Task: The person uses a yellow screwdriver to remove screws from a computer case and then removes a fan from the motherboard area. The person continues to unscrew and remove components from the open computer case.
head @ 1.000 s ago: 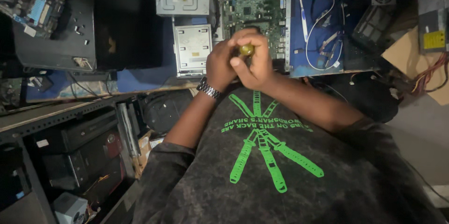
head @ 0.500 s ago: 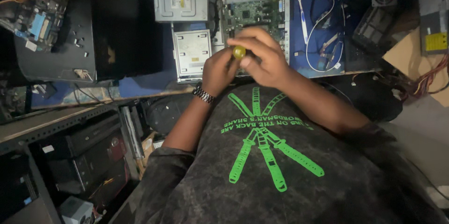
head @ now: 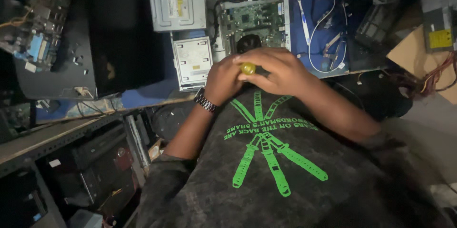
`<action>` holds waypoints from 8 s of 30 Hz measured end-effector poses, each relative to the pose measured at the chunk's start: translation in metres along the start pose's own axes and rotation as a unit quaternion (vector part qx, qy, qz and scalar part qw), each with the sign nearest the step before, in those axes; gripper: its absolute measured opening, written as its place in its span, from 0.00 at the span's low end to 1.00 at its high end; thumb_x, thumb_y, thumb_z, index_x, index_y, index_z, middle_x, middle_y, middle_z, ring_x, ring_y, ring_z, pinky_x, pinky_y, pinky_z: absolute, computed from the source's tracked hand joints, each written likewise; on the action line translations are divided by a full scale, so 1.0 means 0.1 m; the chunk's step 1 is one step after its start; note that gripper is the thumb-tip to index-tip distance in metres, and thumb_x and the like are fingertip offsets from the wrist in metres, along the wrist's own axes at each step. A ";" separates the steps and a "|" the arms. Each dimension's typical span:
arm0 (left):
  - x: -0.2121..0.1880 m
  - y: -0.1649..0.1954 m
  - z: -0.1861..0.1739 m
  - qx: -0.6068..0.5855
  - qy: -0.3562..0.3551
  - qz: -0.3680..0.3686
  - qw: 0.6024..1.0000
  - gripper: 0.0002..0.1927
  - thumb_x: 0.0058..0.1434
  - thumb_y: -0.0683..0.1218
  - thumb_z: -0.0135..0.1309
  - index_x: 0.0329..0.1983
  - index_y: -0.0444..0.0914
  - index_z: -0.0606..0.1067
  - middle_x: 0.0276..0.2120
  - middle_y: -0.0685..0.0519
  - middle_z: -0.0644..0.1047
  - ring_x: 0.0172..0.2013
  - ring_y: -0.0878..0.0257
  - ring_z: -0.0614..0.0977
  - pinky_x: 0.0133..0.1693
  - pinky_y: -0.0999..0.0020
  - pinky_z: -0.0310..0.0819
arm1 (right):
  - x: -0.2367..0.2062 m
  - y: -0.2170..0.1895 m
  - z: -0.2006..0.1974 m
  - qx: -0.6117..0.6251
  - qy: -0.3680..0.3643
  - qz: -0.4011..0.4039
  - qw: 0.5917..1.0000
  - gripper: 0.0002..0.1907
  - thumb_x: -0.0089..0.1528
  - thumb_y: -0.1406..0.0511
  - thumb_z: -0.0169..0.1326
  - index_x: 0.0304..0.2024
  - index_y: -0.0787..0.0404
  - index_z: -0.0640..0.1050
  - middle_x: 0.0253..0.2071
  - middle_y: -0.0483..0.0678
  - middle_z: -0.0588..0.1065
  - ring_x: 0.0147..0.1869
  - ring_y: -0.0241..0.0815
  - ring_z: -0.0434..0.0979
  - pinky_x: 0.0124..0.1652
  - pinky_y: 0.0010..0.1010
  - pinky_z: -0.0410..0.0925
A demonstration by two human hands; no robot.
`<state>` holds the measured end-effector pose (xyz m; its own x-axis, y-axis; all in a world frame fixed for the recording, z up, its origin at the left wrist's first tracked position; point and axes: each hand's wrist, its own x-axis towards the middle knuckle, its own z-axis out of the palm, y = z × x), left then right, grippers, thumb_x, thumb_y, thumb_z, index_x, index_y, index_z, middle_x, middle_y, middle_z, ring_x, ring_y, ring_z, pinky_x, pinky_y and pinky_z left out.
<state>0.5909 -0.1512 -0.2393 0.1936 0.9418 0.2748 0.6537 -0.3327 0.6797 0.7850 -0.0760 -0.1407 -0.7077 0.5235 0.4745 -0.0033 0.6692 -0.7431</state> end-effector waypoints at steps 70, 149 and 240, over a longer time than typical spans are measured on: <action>1.17 -0.35 0.52 -0.121 -0.040 0.027 0.992 0.21 0.56 0.42 0.61 0.54 0.36 0.77 0.52 0.42 0.80 0.48 0.47 0.84 0.47 0.57 0.79 | -0.01 0.90 0.19 0.125 0.284 0.051 0.949 0.14 0.76 0.61 0.45 0.41 0.67 0.70 0.36 0.48 0.71 0.37 0.36 0.70 0.37 0.31 0.66; 0.53 -0.33 0.30 -0.061 0.009 0.021 0.998 0.08 0.64 0.40 0.56 0.46 0.37 0.77 0.39 0.41 0.80 0.41 0.42 0.83 0.41 0.51 0.78 | 0.24 0.80 0.00 0.434 0.000 0.100 0.895 0.28 0.74 0.55 0.49 0.21 0.60 0.64 0.20 0.44 0.65 0.23 0.35 0.61 0.26 0.26 0.57; 0.26 -0.22 0.34 -0.087 -0.005 -0.065 0.994 0.08 0.58 0.45 0.58 0.37 0.35 0.77 0.30 0.41 0.81 0.33 0.44 0.85 0.32 0.51 0.76 | -0.02 -0.09 0.84 0.011 0.319 0.079 0.944 0.18 0.70 0.61 0.48 0.39 0.74 0.68 0.33 0.52 0.68 0.37 0.40 0.68 0.39 0.32 0.65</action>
<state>0.6066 -0.1179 -0.2702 0.1227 0.9776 0.1708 0.5375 -0.2102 0.8167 0.7270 -0.1268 -0.1746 -0.1316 0.8321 0.5388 0.0480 0.5483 -0.8349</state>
